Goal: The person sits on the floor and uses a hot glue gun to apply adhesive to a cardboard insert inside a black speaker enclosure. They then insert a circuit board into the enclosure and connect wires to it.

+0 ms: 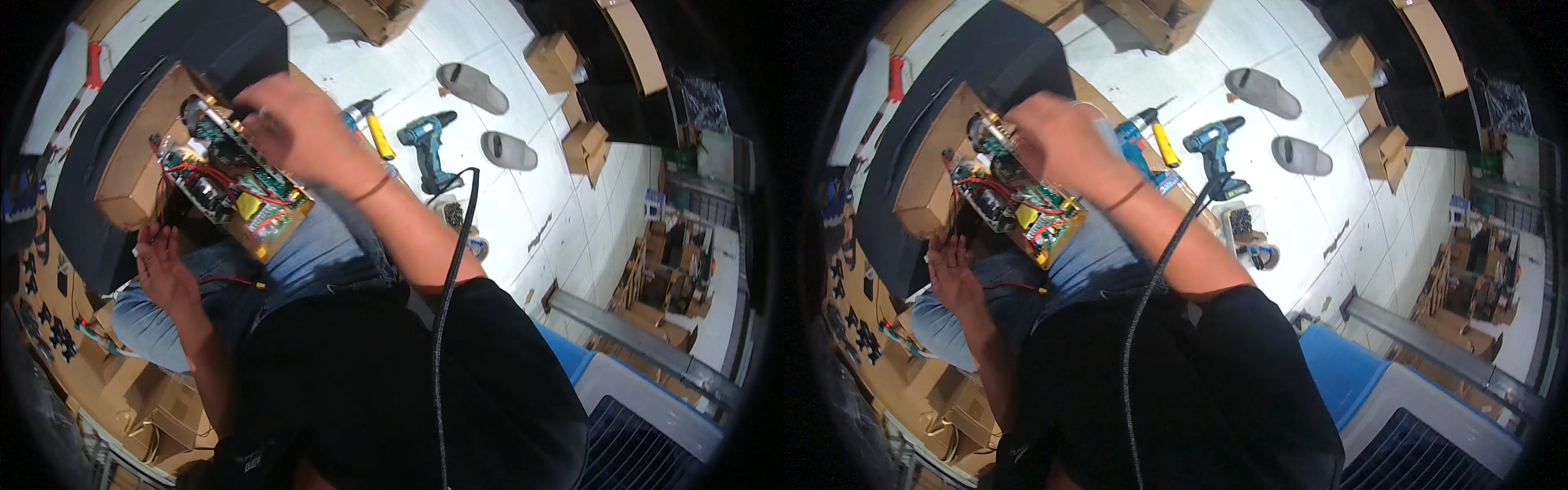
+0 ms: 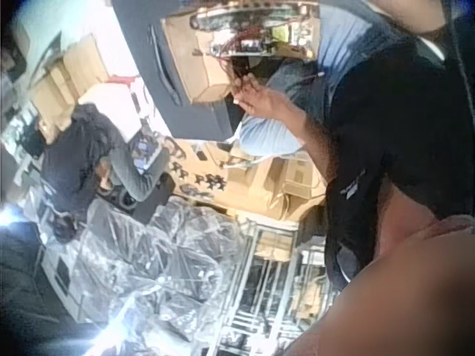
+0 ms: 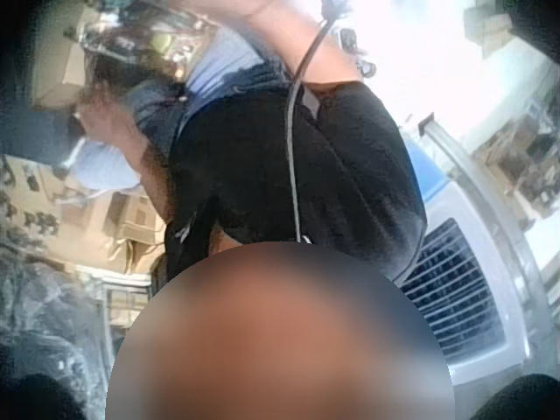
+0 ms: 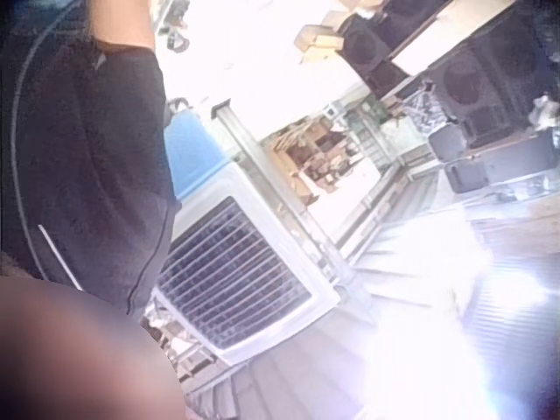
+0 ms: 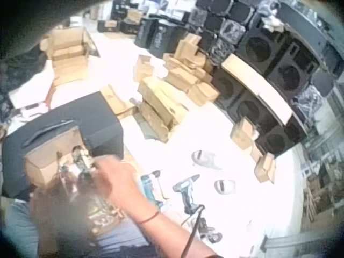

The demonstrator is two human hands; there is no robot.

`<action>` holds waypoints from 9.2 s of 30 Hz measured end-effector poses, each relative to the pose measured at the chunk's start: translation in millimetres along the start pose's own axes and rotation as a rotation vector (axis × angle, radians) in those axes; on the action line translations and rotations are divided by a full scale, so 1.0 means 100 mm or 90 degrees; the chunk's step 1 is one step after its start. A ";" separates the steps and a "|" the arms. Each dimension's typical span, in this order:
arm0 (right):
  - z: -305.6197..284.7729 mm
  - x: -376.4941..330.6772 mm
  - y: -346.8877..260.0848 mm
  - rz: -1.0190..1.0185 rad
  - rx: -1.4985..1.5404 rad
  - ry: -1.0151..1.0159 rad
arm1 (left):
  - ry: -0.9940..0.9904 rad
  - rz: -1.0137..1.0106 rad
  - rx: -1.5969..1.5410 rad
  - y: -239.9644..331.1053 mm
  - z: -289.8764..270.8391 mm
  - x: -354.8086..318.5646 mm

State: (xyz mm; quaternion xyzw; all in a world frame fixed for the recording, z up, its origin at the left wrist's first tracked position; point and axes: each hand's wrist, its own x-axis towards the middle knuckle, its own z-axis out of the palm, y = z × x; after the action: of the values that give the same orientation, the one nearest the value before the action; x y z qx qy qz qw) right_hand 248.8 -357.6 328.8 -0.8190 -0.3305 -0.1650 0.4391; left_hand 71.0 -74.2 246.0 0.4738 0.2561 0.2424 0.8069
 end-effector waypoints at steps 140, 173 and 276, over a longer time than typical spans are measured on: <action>1.23 -0.24 -0.83 0.329 0.747 -0.003 | 0.103 0.310 0.336 0.22 0.74 -0.35; 1.30 -0.18 -0.94 0.257 0.578 0.046 | 0.048 0.144 0.189 0.20 0.71 -0.24; 0.52 0.79 0.14 -0.181 -0.007 -0.569 | 0.036 0.271 0.644 -0.36 1.02 -0.01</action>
State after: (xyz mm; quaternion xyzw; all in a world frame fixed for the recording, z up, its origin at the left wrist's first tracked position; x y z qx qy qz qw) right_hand 315.3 -289.0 335.7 -0.7588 -0.5952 0.1432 0.2222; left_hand 141.2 -156.2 257.5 0.8374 0.2609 0.2597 0.4041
